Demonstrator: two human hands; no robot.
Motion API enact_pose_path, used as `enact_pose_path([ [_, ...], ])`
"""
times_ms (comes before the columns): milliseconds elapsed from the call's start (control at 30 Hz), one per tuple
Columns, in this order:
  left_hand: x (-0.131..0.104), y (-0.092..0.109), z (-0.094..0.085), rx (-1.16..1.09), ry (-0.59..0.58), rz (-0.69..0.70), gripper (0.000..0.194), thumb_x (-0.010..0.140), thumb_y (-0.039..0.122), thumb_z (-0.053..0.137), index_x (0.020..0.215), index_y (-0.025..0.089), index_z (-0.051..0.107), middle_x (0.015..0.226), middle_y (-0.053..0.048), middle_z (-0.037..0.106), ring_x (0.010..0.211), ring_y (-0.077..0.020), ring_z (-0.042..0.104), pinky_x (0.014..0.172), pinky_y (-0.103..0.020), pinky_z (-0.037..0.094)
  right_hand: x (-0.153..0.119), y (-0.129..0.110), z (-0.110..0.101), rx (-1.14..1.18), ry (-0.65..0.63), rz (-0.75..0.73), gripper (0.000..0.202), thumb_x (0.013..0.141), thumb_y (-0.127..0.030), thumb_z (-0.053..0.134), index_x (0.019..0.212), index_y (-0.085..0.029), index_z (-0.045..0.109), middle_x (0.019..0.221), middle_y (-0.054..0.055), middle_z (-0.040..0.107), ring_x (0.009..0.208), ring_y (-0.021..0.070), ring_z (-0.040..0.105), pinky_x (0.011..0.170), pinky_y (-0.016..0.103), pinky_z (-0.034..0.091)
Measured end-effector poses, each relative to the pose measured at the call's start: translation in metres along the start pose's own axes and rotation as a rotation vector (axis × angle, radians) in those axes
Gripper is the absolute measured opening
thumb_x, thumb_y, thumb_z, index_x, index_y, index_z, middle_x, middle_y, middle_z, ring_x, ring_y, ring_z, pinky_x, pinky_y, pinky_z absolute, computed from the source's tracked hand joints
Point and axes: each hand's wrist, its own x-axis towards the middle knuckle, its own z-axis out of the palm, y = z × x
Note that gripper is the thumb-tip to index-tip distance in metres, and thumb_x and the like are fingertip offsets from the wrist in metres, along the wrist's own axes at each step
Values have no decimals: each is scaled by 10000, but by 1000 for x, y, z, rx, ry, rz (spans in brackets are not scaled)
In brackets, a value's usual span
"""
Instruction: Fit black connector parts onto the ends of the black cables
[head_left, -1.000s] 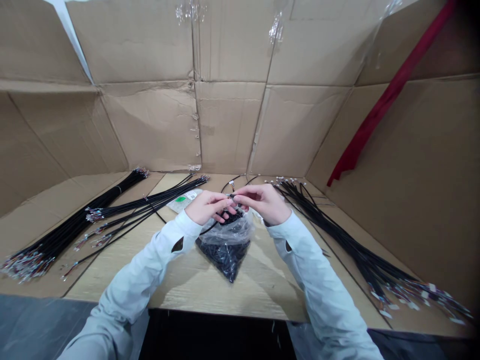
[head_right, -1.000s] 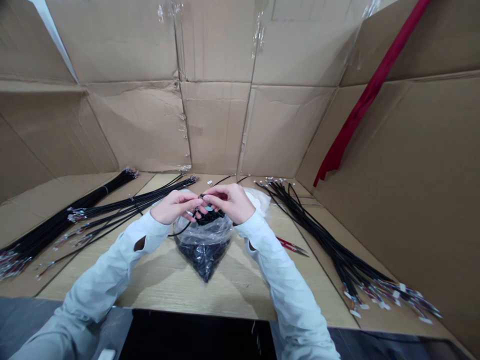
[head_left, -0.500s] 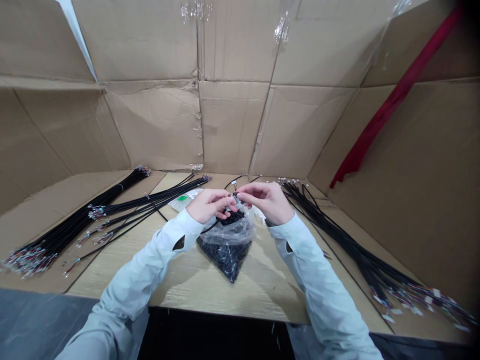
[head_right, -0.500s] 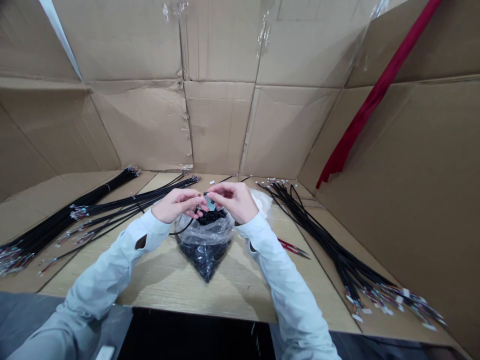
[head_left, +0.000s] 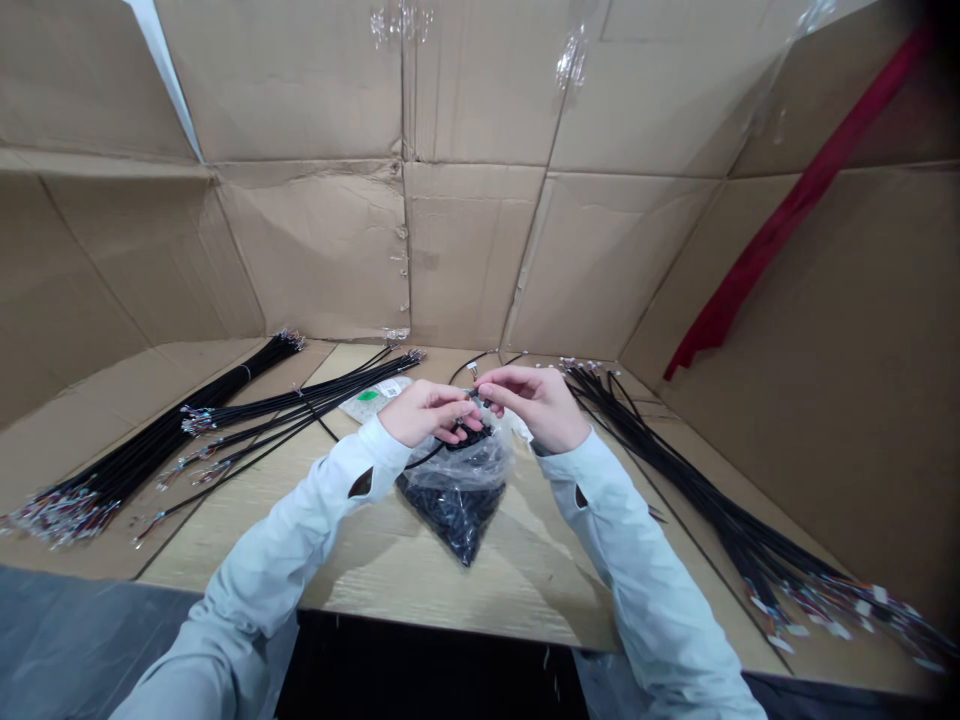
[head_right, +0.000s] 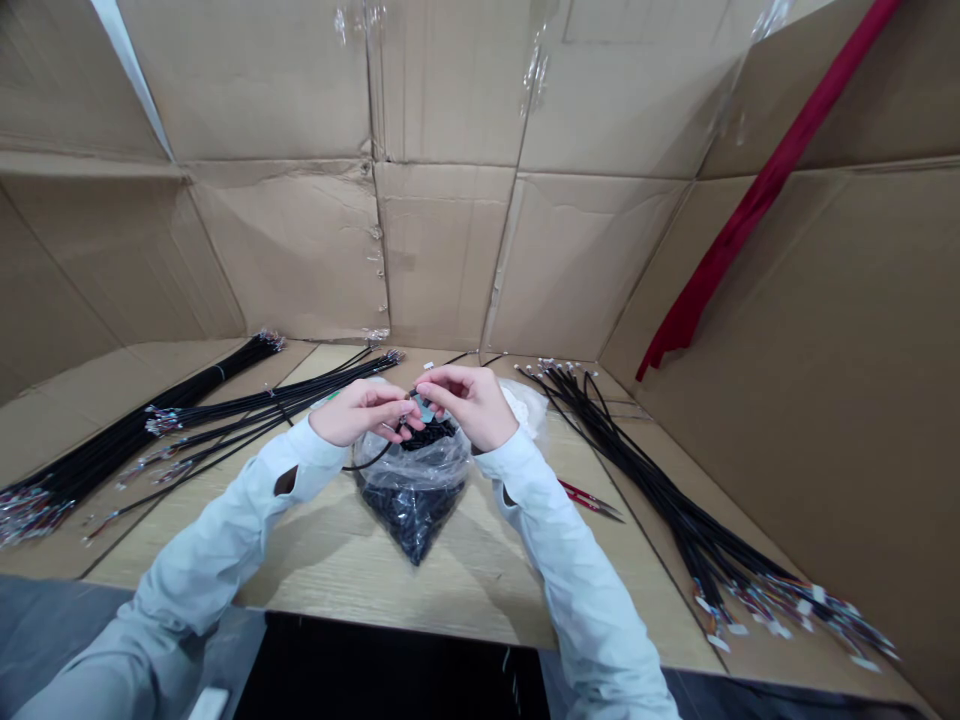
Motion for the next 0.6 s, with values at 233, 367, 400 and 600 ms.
enact_pose_path([
  [233, 3, -3, -3, -10, -33, -42, 293, 666, 332, 662, 834, 94, 640, 754, -62, 668, 583, -85, 595, 606, -230, 493, -1, -1, 2, 7, 4, -27, 271, 654, -329, 654, 760, -80, 638, 584, 16, 588, 479, 43, 489, 488, 167, 430],
  [367, 4, -4, -3, 7, -31, -45, 285, 672, 335, 658, 834, 101, 641, 763, -62, 667, 577, -84, 591, 614, -240, 490, -1, 1, 1, -37, -13, -53, 255, 674, -326, 637, 761, -86, 645, 592, 21, 592, 486, 47, 490, 494, 168, 429],
  [400, 4, -4, -3, 12, -30, -45, 274, 674, 332, 656, 823, 102, 639, 763, -60, 666, 575, -84, 590, 609, -240, 489, -1, 2, 1, -52, -18, -62, 253, 680, -326, 632, 764, -88, 647, 601, 23, 595, 491, 49, 492, 496, 169, 429],
  [600, 3, -3, -2, 36, -5, -66, 190, 701, 287, 624, 736, 100, 618, 679, -37, 643, 552, -86, 587, 569, -228, 480, -2, 5, 2, -183, -24, -127, 255, 719, -341, 596, 793, -106, 660, 684, 41, 616, 533, 63, 513, 524, 184, 433],
])
